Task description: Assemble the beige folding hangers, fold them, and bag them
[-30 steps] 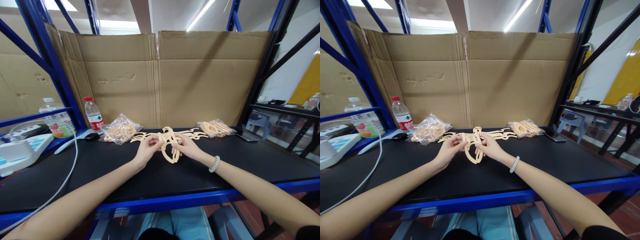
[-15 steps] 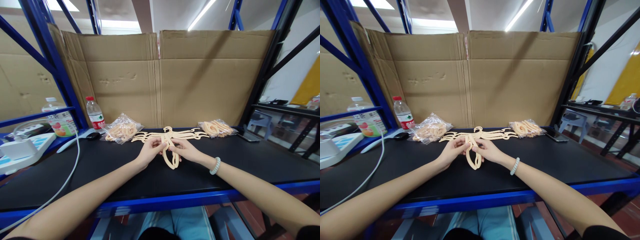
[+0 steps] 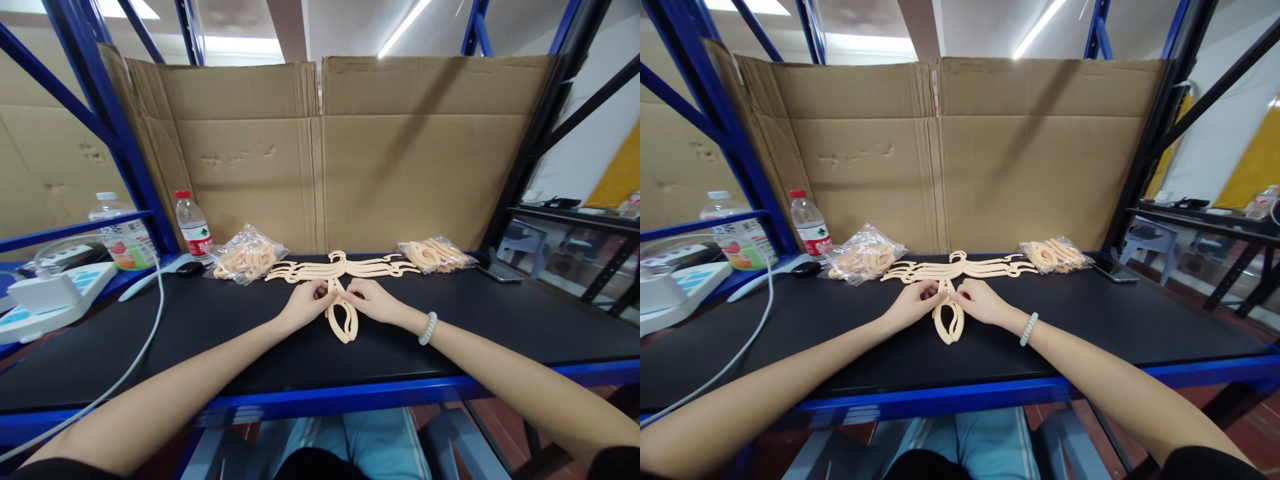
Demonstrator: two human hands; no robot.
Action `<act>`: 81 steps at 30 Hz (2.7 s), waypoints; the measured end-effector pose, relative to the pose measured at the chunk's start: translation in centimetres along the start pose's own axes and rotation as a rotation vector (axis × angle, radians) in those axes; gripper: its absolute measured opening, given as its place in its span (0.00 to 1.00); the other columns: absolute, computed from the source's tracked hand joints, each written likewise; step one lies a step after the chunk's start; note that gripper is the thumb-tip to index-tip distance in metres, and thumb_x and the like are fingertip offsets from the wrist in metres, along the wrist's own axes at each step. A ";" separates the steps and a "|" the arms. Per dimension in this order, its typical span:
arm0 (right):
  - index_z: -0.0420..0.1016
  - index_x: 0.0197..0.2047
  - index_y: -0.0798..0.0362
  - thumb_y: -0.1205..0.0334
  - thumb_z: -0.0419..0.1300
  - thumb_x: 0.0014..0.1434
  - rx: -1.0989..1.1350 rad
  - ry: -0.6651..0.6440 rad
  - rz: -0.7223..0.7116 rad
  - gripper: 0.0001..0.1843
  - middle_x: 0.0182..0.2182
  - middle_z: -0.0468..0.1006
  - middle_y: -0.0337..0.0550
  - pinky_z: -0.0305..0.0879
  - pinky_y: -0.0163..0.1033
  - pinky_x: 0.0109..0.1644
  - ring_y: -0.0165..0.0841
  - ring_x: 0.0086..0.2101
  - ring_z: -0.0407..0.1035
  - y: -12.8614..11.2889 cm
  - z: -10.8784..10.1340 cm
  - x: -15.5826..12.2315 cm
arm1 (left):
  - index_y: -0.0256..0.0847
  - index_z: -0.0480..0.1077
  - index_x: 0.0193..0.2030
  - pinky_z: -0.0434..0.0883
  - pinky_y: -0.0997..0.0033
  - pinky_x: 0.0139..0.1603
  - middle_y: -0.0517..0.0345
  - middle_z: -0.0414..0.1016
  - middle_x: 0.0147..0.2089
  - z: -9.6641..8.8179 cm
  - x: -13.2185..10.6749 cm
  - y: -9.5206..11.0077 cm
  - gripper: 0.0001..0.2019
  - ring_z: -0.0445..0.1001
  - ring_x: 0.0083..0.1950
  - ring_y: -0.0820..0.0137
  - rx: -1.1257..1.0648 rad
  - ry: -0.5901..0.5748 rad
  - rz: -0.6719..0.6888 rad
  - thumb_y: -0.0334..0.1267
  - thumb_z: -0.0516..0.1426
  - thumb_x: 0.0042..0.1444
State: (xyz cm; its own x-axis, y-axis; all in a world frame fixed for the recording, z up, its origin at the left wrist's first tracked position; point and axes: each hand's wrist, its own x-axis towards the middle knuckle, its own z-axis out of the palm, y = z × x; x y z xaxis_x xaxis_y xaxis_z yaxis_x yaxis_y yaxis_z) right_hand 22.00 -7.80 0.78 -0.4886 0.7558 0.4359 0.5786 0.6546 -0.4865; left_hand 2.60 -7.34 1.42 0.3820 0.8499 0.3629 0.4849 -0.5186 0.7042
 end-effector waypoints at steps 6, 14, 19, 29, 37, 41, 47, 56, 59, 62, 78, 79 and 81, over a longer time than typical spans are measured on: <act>0.61 0.21 0.55 0.56 0.52 0.65 -0.052 -0.036 -0.027 0.22 0.23 0.63 0.38 0.53 0.35 0.30 0.28 0.25 0.58 0.5 0.4 0.0 | 0.39 0.76 0.35 0.60 0.71 0.27 0.56 0.74 0.29 0.1 -0.2 -0.8 0.16 0.68 0.29 0.67 0.260 0.040 0.042 0.50 0.58 0.51; 0.65 0.23 0.55 0.62 0.55 0.62 -0.080 0.022 -0.046 0.16 0.23 0.64 0.37 0.54 0.35 0.32 0.29 0.26 0.60 0.0 -0.9 -0.1 | 0.43 0.74 0.44 0.64 0.61 0.54 0.52 0.76 0.45 -2.1 -0.4 0.5 0.13 0.69 0.49 0.63 0.286 -0.179 0.496 0.33 0.51 0.57; 0.67 0.23 0.56 0.64 0.54 0.61 -0.128 0.047 0.002 0.14 0.23 0.67 0.38 0.54 0.35 0.31 0.30 0.26 0.61 0.9 -1.9 0.4 | 0.44 0.74 0.44 0.65 0.62 0.53 0.53 0.76 0.45 -2.1 -0.6 0.6 0.12 0.69 0.50 0.63 0.307 -0.297 0.546 0.34 0.50 0.60; 0.74 0.33 0.57 0.65 0.53 0.57 -0.322 0.120 0.109 0.10 0.28 0.75 0.46 0.60 0.37 0.34 0.34 0.29 0.67 7.3 -7.5 0.3 | 0.40 0.73 0.44 0.66 0.57 0.54 0.49 0.75 0.46 -3.4 0.8 -3.0 0.11 0.70 0.50 0.59 0.479 0.042 0.317 0.32 0.51 0.57; 0.75 0.38 0.58 0.68 0.56 0.55 -0.397 0.002 0.118 0.09 0.35 0.76 0.48 0.63 0.37 0.41 0.36 0.36 0.70 8.5 -6.6 0.2 | 0.38 0.72 0.43 0.65 0.56 0.55 0.47 0.74 0.46 -3.7 1.1 -4.5 0.10 0.70 0.50 0.59 0.616 0.057 0.258 0.31 0.52 0.56; 0.75 0.41 0.58 0.69 0.56 0.56 -0.423 -0.006 0.136 0.10 0.38 0.75 0.50 0.63 0.38 0.42 0.37 0.37 0.70 8.9 -6.7 0.2 | 0.37 0.72 0.44 0.66 0.57 0.53 0.47 0.73 0.45 -3.5 1.1 -4.6 0.10 0.69 0.49 0.59 0.640 0.035 0.252 0.34 0.52 0.59; 0.76 0.40 0.58 0.71 0.57 0.54 -0.469 -0.030 0.167 0.10 0.38 0.77 0.50 0.62 0.38 0.43 0.38 0.38 0.70 9.3 -7.3 0.1 | 0.36 0.71 0.45 0.65 0.57 0.54 0.46 0.73 0.47 -3.5 1.2 -4.7 0.12 0.69 0.51 0.58 0.686 0.013 0.234 0.35 0.50 0.60; 0.77 0.39 0.56 0.72 0.60 0.53 -0.480 -0.080 0.252 0.09 0.40 0.78 0.47 0.63 0.34 0.43 0.36 0.39 0.71 9.6 -7.5 0.1 | 0.36 0.69 0.49 0.65 0.55 0.56 0.44 0.70 0.50 -3.8 1.8 -5.8 0.15 0.68 0.53 0.55 0.760 0.045 0.141 0.40 0.48 0.60; 0.77 0.40 0.56 0.72 0.60 0.54 -0.480 -0.078 0.269 0.09 0.40 0.78 0.47 0.63 0.35 0.44 0.36 0.40 0.71 9.9 -7.3 0.1 | 0.36 0.69 0.49 0.65 0.56 0.56 0.44 0.70 0.49 -3.8 1.8 -5.9 0.15 0.68 0.53 0.55 0.790 0.044 0.128 0.39 0.48 0.60; 0.76 0.41 0.56 0.72 0.61 0.53 -0.482 -0.069 0.273 0.10 0.40 0.77 0.47 0.63 0.35 0.44 0.37 0.40 0.71 10.1 -7.1 0.1 | 0.36 0.69 0.49 0.66 0.56 0.55 0.45 0.70 0.49 -3.7 1.7 -5.8 0.15 0.68 0.53 0.56 0.804 0.044 0.128 0.39 0.48 0.60; 0.76 0.30 0.54 0.68 0.63 0.54 -0.462 -0.077 0.259 0.02 0.32 0.77 0.41 0.61 0.34 0.39 0.34 0.35 0.70 9.3 -6.9 0.2 | 0.39 0.67 0.36 0.68 0.61 0.46 0.51 0.65 0.40 -3.8 1.9 -6.0 0.06 0.69 0.43 0.61 0.667 0.056 0.140 0.36 0.51 0.57; 0.76 0.30 0.54 0.69 0.62 0.54 -0.461 -0.075 0.260 0.02 0.32 0.77 0.41 0.61 0.34 0.38 0.33 0.35 0.70 9.2 -7.0 0.2 | 0.39 0.67 0.35 0.68 0.61 0.45 0.51 0.65 0.39 -3.8 2.0 -6.0 0.05 0.69 0.42 0.61 0.656 0.054 0.140 0.35 0.52 0.57; 0.76 0.30 0.54 0.70 0.61 0.54 -0.458 -0.071 0.259 0.04 0.31 0.77 0.41 0.61 0.33 0.37 0.33 0.34 0.70 8.8 -7.2 0.2 | 0.39 0.66 0.33 0.68 0.62 0.45 0.52 0.66 0.38 -3.8 2.0 -5.9 0.03 0.68 0.42 0.61 0.635 0.065 0.138 0.34 0.52 0.56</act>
State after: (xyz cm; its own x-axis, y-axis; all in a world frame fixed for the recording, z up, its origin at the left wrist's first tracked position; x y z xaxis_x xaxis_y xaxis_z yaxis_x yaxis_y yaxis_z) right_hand 31.76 -2.00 2.02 -0.3256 0.9013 0.2856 0.9045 0.3850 -0.1837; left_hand -2.47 -2.23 0.36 0.4354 0.7651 0.4745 0.8128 -0.5606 0.1581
